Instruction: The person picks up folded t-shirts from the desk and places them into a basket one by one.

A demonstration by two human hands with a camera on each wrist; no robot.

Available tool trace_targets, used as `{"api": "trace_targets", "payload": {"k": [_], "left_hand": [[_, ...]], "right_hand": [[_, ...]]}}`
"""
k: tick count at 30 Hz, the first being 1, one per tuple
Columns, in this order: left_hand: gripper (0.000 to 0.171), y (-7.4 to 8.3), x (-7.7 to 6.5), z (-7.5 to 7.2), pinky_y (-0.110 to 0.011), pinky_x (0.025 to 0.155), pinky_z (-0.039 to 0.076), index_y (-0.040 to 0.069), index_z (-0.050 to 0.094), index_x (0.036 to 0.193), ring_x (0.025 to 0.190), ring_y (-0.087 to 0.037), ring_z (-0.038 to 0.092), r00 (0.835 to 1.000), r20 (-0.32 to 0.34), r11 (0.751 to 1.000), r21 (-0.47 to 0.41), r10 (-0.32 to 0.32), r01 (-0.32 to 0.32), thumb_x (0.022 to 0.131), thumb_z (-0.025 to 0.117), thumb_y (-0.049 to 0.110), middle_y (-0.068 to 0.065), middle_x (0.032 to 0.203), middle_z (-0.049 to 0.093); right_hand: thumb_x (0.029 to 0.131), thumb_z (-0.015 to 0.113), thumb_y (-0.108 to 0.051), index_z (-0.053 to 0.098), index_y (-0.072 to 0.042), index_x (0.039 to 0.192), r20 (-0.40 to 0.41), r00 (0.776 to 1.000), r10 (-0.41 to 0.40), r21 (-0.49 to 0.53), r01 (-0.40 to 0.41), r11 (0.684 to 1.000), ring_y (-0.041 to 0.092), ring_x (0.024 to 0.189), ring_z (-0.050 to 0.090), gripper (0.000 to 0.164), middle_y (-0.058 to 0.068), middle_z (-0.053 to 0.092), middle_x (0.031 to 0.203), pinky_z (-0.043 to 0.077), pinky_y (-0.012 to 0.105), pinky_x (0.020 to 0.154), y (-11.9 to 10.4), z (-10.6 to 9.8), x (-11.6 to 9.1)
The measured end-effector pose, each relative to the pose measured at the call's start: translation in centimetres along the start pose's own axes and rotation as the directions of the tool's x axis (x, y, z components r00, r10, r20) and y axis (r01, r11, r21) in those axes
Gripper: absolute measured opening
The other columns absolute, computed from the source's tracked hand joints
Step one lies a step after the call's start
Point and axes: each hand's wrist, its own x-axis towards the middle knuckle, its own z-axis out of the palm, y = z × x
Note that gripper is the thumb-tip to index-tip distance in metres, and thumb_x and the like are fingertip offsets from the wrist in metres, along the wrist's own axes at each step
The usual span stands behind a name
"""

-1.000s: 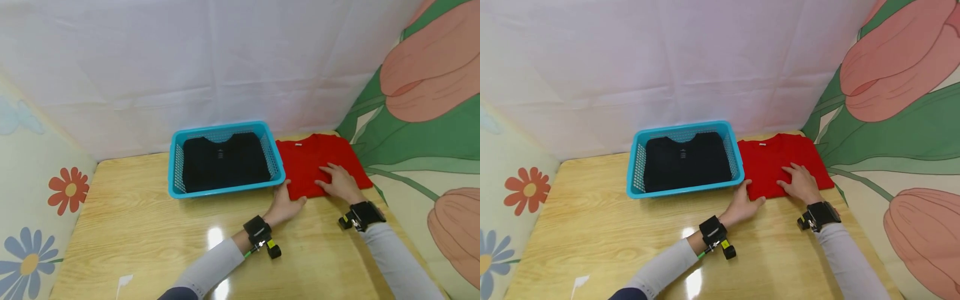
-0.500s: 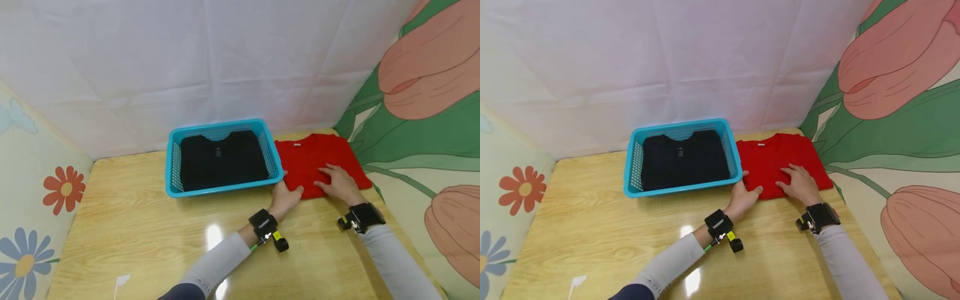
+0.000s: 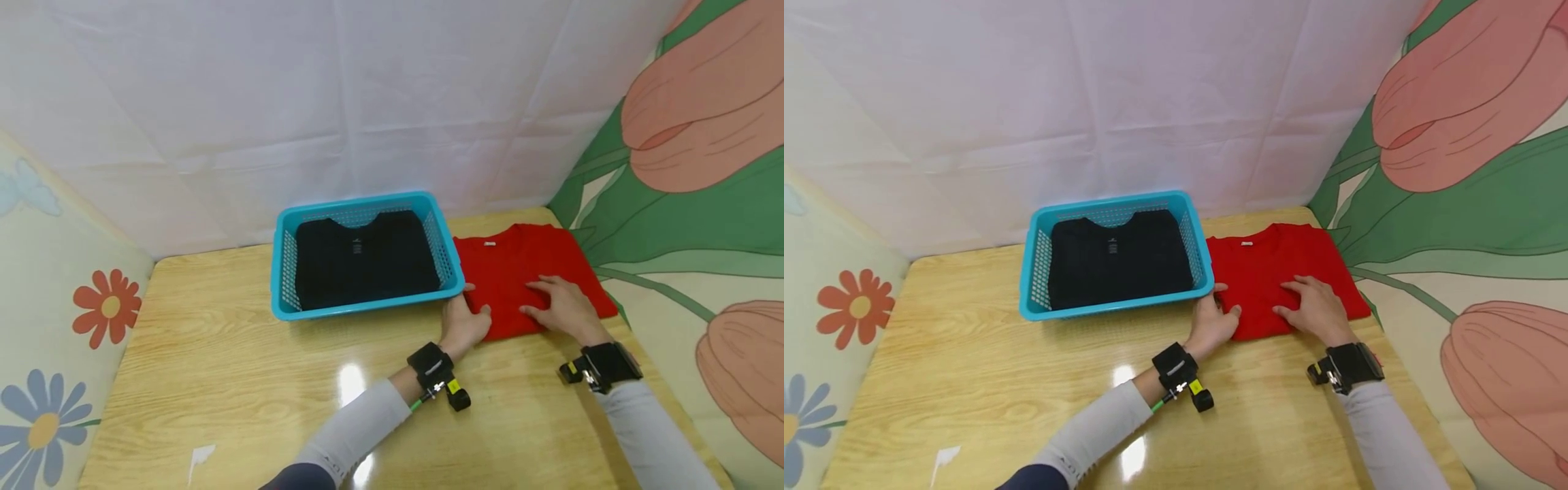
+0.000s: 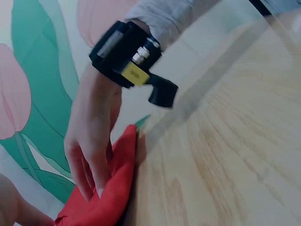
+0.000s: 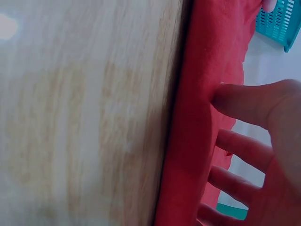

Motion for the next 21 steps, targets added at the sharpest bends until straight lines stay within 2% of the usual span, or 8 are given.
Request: {"api": "trace_targets", "payload": {"k": [3,10,15,21], "left_hand": [[0.037,-0.2,0.0,-0.2,-0.04,0.116,0.042,0.014,0.055,0.13,0.136,-0.026,0.05,1.0,0.017,1.0,0.011,0.013,-0.013,0.096,0.07,0.008,-0.01,0.141,0.057],[0.041,-0.7,0.0,-0.8,-0.04,0.118,0.041,0.015,0.051,0.133,0.136,-0.023,0.05,0.996,0.092,0.999,0.051,-0.022,0.017,0.097,0.07,0.01,-0.01,0.143,0.055],[0.036,-0.8,-0.1,-1.3,-0.038,0.115,0.045,0.017,0.056,0.131,0.132,-0.021,0.053,0.99,0.143,0.996,0.09,-0.005,-0.008,0.098,0.069,0.011,-0.008,0.139,0.058],[0.036,-0.9,0.2,-2.1,-0.039,0.116,0.044,0.017,0.056,0.131,0.134,-0.021,0.053,0.988,0.151,0.994,0.105,-0.019,0.003,0.099,0.071,0.016,-0.007,0.14,0.058]], "right_hand": [[0.091,0.079,-0.034,0.063,0.003,0.139,-0.001,1.0,0.004,0.002,-0.004,1.0,0.061,0.132,0.043,0.062,0.037,0.047,0.15,0.041,0.074,0.104,-0.1,0.0,-0.4],[0.09,0.08,-0.033,0.063,0.003,0.138,0.009,1.0,0.027,0.021,-0.028,0.999,0.062,0.132,0.042,0.063,0.038,0.047,0.149,0.04,0.076,0.103,-0.2,0.3,-2.1],[0.087,0.083,-0.034,0.065,0.001,0.135,0.011,0.999,0.032,0.021,-0.032,0.999,0.061,0.128,0.045,0.063,0.038,0.049,0.145,0.045,0.073,0.097,-0.2,0.2,-3.0],[0.084,0.086,-0.04,0.069,-0.004,0.131,0.038,0.997,0.066,0.033,-0.068,0.997,0.061,0.121,0.044,0.062,0.034,0.051,0.14,0.049,0.07,0.086,-0.4,0.1,-3.4]]}}
